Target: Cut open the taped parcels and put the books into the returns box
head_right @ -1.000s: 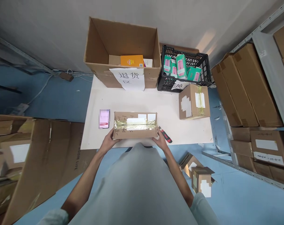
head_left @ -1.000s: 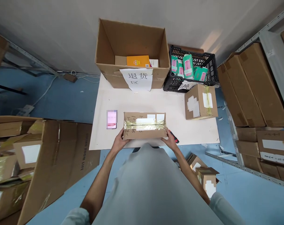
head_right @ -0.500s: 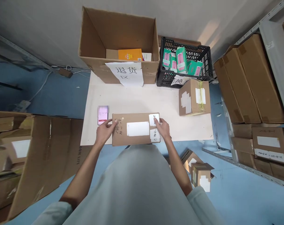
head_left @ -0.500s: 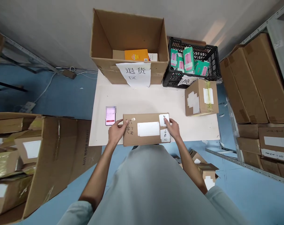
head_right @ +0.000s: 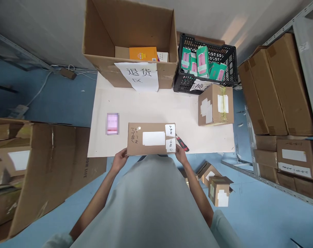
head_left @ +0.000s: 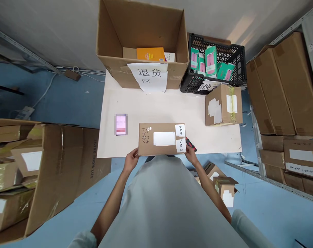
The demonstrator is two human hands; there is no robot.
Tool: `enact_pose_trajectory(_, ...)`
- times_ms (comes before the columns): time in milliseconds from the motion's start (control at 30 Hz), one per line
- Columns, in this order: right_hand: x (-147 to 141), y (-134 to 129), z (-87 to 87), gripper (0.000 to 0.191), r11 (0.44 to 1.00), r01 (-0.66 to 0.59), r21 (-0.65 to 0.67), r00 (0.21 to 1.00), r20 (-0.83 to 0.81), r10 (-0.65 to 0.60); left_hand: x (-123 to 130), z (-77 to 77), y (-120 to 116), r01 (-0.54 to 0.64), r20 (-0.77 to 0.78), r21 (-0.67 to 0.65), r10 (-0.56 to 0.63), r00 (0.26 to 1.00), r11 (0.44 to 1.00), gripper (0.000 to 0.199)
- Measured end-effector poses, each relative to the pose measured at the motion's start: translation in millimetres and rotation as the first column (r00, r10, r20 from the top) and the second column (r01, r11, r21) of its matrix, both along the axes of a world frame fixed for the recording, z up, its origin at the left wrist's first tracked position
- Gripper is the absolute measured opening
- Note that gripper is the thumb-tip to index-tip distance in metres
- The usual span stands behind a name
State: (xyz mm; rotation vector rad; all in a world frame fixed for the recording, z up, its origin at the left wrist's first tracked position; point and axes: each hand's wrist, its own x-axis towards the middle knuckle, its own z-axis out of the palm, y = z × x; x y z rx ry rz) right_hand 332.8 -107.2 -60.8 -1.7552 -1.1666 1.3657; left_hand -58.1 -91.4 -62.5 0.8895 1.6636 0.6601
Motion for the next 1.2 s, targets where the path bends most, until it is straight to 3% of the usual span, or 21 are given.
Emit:
enact_pose_trajectory(133, -8, -8, -1.8, 0.042, 1.0, -0.006, 0.024, 1.0, 0.013, 0.005, 5, 2.7, -2, 0.035, -0.032, 0.014, -0.035, 0.999, 0.999, 0.052)
enact_pose_trajectory(300, -1, 11, 12.5, 0.034, 0.998, -0.013, 0.063, 0.998, 0.07, 0.009, -3, 21.3, 15, 0.05, -0.017, 0.037, -0.049, 0.999, 0.998, 0.06)
enact_pose_trajectory(533, -6, 56, 67.5, 0.036, 0.987, -0.053, 0.152, 0.976, 0.215, 0.02, -5, 74.4, 57, 0.024, -0.053, 0.275, -0.01, 0.999, 0.961, 0.065)
enact_pose_trajectory(667, -12, 76, 90.8, 0.046, 0.978, -0.019, 0.209, 0.951, 0.306, -0.047, 0, 84.0, 71, -0.009, -0.077, 0.325, 0.036, 0.996, 0.946, 0.061)
enact_pose_trajectory(833, -17, 90, 75.3, 0.054, 0.997, -0.023, 0.07, 0.917, 0.398, -0.007, 11, 61.0, 76, -0.039, -0.092, 0.205, 0.059, 0.994, 0.978, 0.059)
enact_pose_trajectory(933, -20, 89, 58.3, 0.058, 0.996, 0.065, 0.064, 0.927, 0.366, -0.084, 20, 53.0, 71, -0.04, -0.053, 0.165, 0.05, 0.997, 0.986, 0.063)
enact_pose_trajectory(1067, -23, 81, 43.9, 0.071, 0.968, 0.212, 0.135, 0.933, 0.265, -0.241, 27, 55.8, 60, -0.077, -0.073, 0.199, 0.093, 0.993, 0.977, 0.074)
enact_pose_trajectory(1200, -18, 77, 32.4, 0.067, 0.967, 0.192, 0.167, 0.955, 0.194, -0.223, 33, 66.5, 51, -0.007, -0.113, 0.259, 0.037, 0.993, 0.966, 0.08)
